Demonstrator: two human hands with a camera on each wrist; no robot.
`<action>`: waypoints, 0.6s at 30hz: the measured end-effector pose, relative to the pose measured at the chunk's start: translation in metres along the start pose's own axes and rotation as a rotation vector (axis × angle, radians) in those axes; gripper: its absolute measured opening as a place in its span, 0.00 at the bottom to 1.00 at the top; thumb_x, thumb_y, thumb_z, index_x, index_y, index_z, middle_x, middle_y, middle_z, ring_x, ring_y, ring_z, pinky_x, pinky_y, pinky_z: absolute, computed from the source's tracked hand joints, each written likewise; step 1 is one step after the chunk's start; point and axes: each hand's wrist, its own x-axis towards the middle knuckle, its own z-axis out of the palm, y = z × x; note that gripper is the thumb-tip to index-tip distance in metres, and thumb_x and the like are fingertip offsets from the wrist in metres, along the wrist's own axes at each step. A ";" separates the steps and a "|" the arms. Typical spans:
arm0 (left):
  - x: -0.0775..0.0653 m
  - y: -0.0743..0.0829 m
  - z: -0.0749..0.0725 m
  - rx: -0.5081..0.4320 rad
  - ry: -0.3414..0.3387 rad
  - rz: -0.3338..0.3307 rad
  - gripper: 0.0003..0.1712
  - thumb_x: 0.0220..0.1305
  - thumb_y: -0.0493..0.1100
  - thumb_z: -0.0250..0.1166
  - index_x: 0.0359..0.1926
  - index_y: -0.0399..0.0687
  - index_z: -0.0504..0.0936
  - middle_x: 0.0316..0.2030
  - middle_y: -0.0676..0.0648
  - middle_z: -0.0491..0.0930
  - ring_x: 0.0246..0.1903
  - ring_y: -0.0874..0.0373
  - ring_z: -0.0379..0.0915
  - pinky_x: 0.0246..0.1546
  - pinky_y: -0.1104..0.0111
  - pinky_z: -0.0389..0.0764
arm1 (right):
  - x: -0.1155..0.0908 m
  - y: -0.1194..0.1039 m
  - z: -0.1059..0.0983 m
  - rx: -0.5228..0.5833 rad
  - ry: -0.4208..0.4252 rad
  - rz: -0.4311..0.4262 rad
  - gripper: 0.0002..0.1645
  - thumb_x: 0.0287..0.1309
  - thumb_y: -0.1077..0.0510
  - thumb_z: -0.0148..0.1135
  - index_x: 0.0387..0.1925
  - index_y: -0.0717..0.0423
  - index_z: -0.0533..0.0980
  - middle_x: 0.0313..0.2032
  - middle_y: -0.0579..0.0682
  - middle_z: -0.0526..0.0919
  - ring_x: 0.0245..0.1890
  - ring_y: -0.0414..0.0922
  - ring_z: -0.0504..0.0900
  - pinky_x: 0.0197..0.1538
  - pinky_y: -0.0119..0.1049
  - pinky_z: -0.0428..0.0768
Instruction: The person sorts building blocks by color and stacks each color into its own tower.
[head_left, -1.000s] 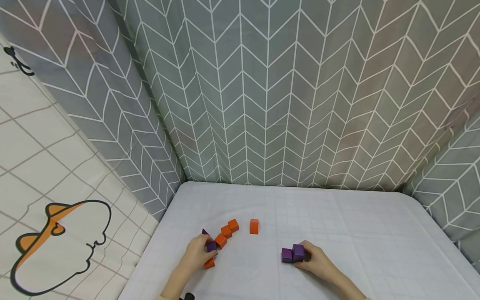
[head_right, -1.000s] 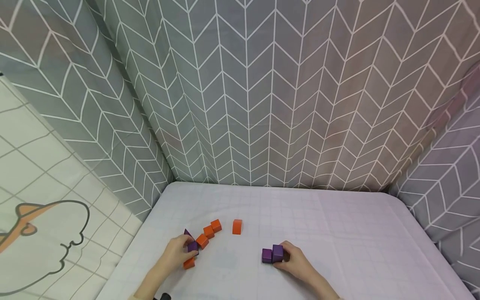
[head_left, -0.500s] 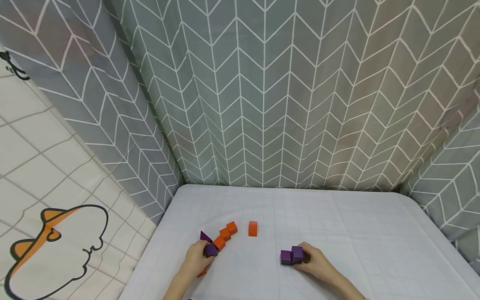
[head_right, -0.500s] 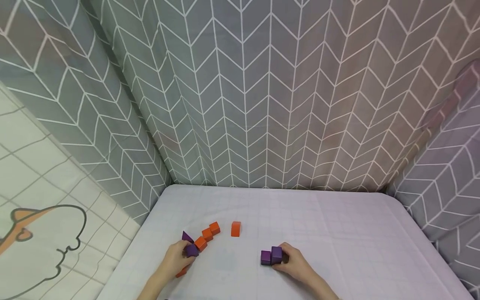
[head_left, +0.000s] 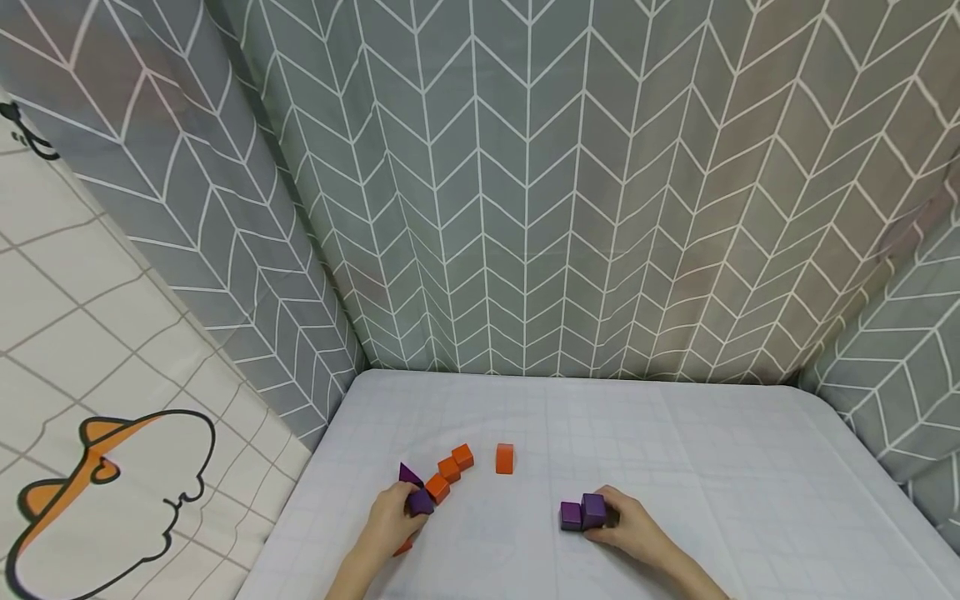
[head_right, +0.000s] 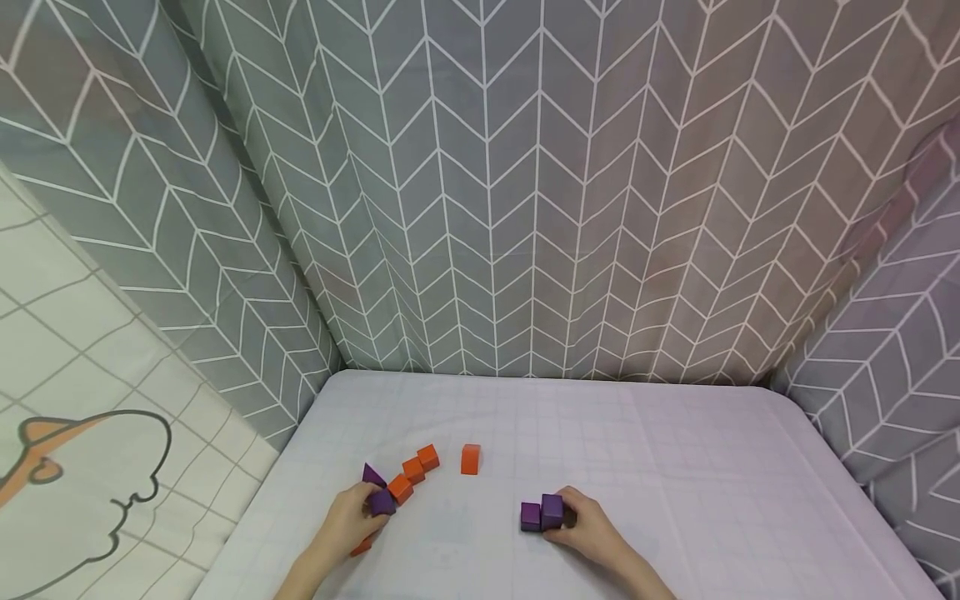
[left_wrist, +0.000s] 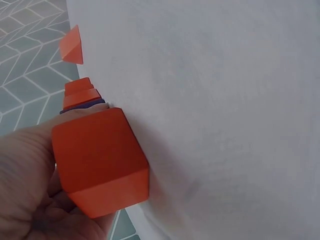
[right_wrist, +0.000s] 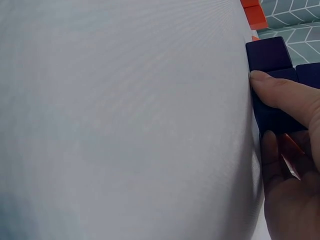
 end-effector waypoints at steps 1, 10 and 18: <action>0.000 0.000 -0.001 0.012 -0.004 0.007 0.19 0.41 0.37 0.71 0.36 0.36 0.75 0.33 0.43 0.77 0.34 0.50 0.74 0.36 0.58 0.76 | 0.000 0.000 0.000 0.001 0.002 -0.002 0.22 0.37 0.49 0.70 0.37 0.48 0.75 0.36 0.40 0.75 0.37 0.33 0.72 0.43 0.28 0.71; -0.007 0.016 -0.018 0.130 0.091 0.099 0.18 0.39 0.37 0.71 0.34 0.37 0.77 0.31 0.46 0.76 0.34 0.54 0.73 0.34 0.63 0.77 | -0.002 -0.007 0.002 -0.019 -0.001 -0.012 0.21 0.37 0.54 0.71 0.37 0.51 0.75 0.36 0.41 0.75 0.37 0.33 0.72 0.43 0.28 0.72; 0.017 0.042 -0.042 0.106 0.178 0.115 0.21 0.41 0.38 0.72 0.39 0.35 0.77 0.35 0.43 0.76 0.35 0.53 0.74 0.33 0.64 0.78 | 0.000 0.001 0.001 -0.003 0.001 -0.008 0.21 0.37 0.50 0.70 0.37 0.48 0.75 0.37 0.40 0.75 0.37 0.33 0.72 0.43 0.27 0.72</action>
